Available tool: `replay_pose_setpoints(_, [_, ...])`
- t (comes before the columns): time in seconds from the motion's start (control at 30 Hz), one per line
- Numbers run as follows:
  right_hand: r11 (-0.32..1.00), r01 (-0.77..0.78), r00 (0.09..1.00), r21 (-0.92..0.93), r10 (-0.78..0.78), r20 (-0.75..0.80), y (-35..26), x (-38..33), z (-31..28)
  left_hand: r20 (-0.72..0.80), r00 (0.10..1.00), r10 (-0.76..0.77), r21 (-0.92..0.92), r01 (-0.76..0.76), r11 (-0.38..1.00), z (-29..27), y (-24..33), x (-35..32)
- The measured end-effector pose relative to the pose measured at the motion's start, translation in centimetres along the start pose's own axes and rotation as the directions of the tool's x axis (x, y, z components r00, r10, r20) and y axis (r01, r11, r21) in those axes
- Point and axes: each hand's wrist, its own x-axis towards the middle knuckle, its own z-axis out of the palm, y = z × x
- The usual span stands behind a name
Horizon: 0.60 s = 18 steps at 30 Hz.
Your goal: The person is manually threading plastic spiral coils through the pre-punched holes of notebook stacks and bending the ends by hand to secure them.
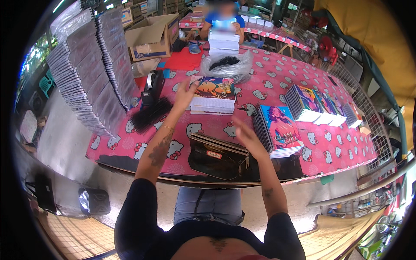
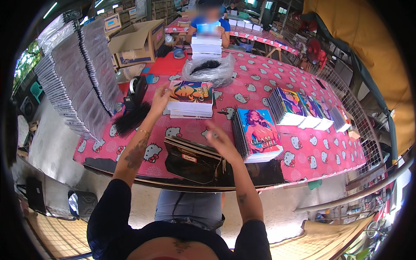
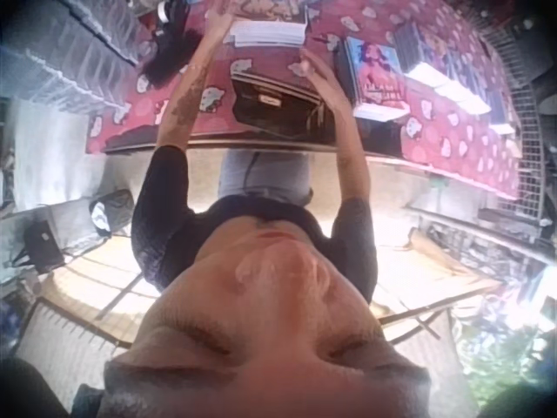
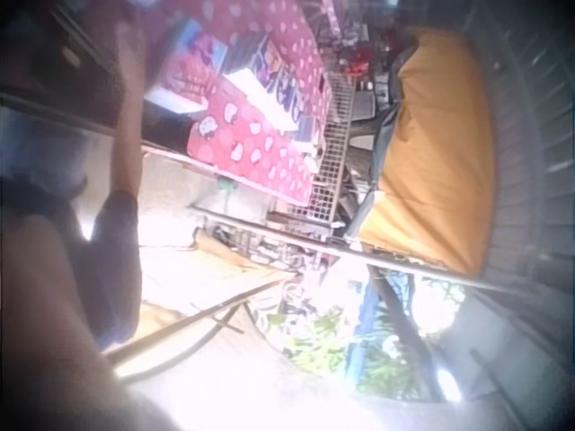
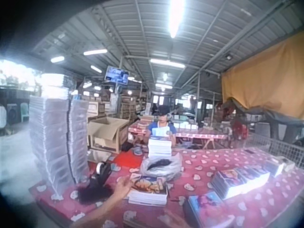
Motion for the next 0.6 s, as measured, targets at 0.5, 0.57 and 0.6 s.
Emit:
replay_pose_setpoints(0.5, [0.855,-0.309,0.879,0.416,0.424,-0.218,8.9,16.4,-1.9,0.244,0.860,-0.447,-0.401,0.510,0.761,-1.4,-8.3,1.2])
replay_pose_setpoints(0.57, [0.855,-0.327,0.886,0.403,0.426,-0.184,8.1,16.5,-1.2,0.205,0.874,-0.441,-0.400,0.486,0.777,-2.6,-8.8,0.3])
replay_pose_setpoints(0.6, [0.853,-0.344,0.887,0.394,0.432,-0.161,7.9,16.0,-1.0,0.181,0.872,-0.455,-0.409,0.487,0.772,-2.8,-8.8,-0.3])
